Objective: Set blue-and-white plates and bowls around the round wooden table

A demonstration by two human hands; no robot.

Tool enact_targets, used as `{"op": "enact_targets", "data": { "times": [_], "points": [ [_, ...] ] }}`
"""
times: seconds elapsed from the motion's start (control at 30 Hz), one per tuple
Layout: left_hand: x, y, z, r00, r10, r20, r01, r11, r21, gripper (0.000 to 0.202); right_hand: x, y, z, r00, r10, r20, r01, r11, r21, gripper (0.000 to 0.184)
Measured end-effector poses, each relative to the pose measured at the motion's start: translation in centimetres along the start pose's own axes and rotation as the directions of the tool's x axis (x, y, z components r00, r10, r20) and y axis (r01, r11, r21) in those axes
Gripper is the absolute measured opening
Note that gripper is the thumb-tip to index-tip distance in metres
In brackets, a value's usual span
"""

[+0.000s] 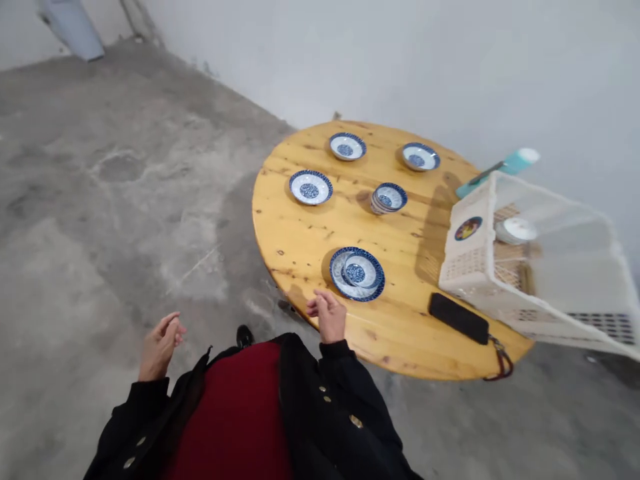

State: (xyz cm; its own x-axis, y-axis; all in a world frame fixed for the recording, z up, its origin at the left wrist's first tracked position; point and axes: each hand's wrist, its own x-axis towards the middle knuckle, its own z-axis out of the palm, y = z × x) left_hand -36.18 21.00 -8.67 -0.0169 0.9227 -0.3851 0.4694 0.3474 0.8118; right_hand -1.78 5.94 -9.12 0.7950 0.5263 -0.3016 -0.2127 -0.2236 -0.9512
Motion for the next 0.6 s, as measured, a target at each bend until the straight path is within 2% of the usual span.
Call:
{"op": "enact_targets", "data": {
  "times": [0.07, 0.13, 0.3, 0.47, 0.6],
  "points": [
    [3.0, 1.8, -0.5, 0.996, 0.066, 0.065, -0.069, 0.997, 0.040, 0.056, -0.8, -0.4, 3.8, 0.997, -0.004, 0.072, 0.006, 1.000, -0.022, 0.042],
    [5.4, 3.9, -0.3, 0.983, 0.133, 0.125, -0.141, 0.989, 0.053, 0.053, -1.4, -0.6, 6.6, 0.992, 0.003, 0.123, 0.003, 0.999, -0.050, 0.043],
    [9.3, 8.2, 2.2, 0.945, 0.201, 0.259, -0.208, 0.978, -0.001, 0.053, -1.2, -0.7, 11.6, 0.987, 0.044, 0.151, -0.036, 0.998, -0.058, 0.042],
    [13.3, 10.3, 4.0, 0.893, 0.206, 0.401, -0.213, 0.977, -0.028, 0.056, 2.3, -0.9, 17.2, 0.976, 0.060, 0.211, -0.052, 0.998, -0.046, 0.040],
    [19.0, 12.2, 3.6, 0.907, 0.160, 0.390, -0.178, 0.984, 0.010, 0.064, 6.9, -1.0, 22.9, 0.958, 0.066, 0.279, -0.058, 0.998, -0.036, 0.035]
  ]
}}
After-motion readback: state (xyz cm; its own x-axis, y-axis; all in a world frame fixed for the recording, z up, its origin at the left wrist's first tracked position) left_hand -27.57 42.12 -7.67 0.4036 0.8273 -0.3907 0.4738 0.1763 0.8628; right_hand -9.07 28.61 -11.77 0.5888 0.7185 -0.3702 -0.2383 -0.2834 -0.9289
